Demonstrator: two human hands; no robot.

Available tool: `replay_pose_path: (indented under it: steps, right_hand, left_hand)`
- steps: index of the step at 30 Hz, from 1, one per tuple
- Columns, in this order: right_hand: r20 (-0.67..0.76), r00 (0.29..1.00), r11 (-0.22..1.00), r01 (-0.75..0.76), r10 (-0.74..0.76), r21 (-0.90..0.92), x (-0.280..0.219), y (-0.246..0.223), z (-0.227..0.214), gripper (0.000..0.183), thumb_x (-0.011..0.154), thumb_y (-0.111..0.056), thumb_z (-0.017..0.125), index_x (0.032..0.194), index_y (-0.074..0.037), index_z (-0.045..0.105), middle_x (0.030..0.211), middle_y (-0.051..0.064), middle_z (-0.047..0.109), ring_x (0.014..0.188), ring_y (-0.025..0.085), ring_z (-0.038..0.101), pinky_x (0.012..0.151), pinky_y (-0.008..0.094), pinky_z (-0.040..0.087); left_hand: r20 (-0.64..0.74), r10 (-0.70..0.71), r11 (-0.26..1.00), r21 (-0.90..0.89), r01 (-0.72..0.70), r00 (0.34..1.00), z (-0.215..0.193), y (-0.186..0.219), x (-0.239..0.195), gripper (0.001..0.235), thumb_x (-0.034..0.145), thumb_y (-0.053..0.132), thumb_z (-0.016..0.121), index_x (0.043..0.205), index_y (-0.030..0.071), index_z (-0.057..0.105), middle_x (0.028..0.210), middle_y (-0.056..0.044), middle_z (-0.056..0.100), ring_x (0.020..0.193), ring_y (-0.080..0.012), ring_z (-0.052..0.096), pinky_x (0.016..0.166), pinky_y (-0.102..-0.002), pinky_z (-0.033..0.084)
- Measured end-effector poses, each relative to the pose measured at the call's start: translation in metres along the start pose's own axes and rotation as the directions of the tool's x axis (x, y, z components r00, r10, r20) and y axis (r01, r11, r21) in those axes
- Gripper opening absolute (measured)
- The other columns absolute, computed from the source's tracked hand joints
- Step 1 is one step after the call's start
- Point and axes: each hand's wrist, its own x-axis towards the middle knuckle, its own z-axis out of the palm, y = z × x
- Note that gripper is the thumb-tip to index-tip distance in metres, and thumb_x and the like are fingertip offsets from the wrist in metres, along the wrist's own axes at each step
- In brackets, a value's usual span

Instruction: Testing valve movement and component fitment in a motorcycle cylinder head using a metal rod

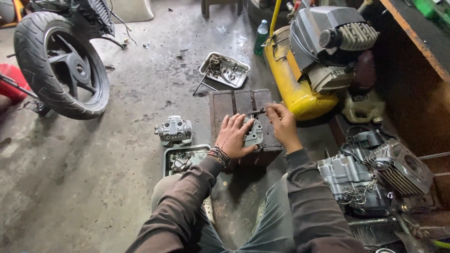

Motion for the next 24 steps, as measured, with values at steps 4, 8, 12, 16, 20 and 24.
replay_pose_path:
  steps: [4,8,12,16,20,24]
  right_hand:
    - [-0.148,0.988,0.997,-0.052,0.043,-0.060,0.007,0.024,-0.009,0.051,0.111,-0.041,0.056,0.069,-0.015,0.069,0.060,0.001,0.057,0.062,0.012,0.052,0.063,0.025,0.043]
    - [-0.214,0.975,0.998,-0.066,0.059,-0.023,0.006,0.024,-0.010,0.042,0.111,-0.035,0.060,0.078,-0.010,0.069,0.071,0.008,0.067,0.069,0.016,0.065,0.063,0.027,0.054]
    - [-0.229,0.972,0.996,-0.044,0.060,0.075,0.007,0.022,-0.009,0.025,0.109,-0.025,0.062,0.096,-0.005,0.069,0.080,0.008,0.068,0.072,0.012,0.065,0.062,0.022,0.054]
    - [-0.097,0.995,0.998,-0.022,0.028,0.064,0.002,0.004,-0.006,0.025,0.110,-0.022,0.058,0.125,-0.003,0.064,0.100,0.011,0.067,0.090,0.015,0.065,0.073,0.024,0.055]
    - [-0.054,0.999,1.000,0.006,-0.007,-0.012,-0.001,-0.003,0.002,0.017,0.106,-0.017,0.064,0.116,-0.004,0.071,0.095,0.011,0.072,0.087,0.018,0.070,0.068,0.027,0.057]
    - [-0.053,0.999,1.000,0.003,-0.003,-0.009,0.003,0.001,0.004,0.014,0.105,-0.016,0.066,0.112,-0.006,0.073,0.092,0.010,0.072,0.083,0.016,0.070,0.066,0.025,0.057]
  left_hand:
    - [-0.011,0.006,1.000,-0.009,-0.006,1.000,-0.001,-0.001,0.001,0.099,0.065,0.066,0.076,0.148,0.019,0.050,0.143,-0.016,0.050,0.142,-0.0349,0.042,0.120,-0.058,0.024]
    - [-0.010,0.002,1.000,-0.011,-0.002,1.000,-0.001,0.001,0.002,0.098,0.065,0.066,0.075,0.148,0.020,0.050,0.144,-0.016,0.050,0.142,-0.0347,0.041,0.120,-0.058,0.023]
    - [-0.017,-0.010,1.000,-0.009,0.010,1.000,0.003,0.001,0.003,0.098,0.065,0.067,0.075,0.148,0.020,0.050,0.143,-0.015,0.050,0.142,-0.0342,0.042,0.120,-0.058,0.023]
    - [-0.018,-0.010,1.000,-0.015,0.010,1.000,0.004,0.000,0.003,0.099,0.065,0.068,0.075,0.149,0.021,0.049,0.145,-0.015,0.050,0.143,-0.0346,0.041,0.122,-0.058,0.021]
    - [-0.018,-0.005,1.000,-0.017,0.005,1.000,0.004,0.001,0.001,0.098,0.066,0.068,0.076,0.149,0.023,0.048,0.145,-0.015,0.050,0.143,-0.0347,0.041,0.122,-0.058,0.021]
    - [-0.024,0.004,1.000,-0.021,-0.004,1.000,0.004,0.000,0.002,0.098,0.066,0.067,0.076,0.149,0.022,0.048,0.144,-0.016,0.050,0.143,-0.0354,0.041,0.122,-0.059,0.021]
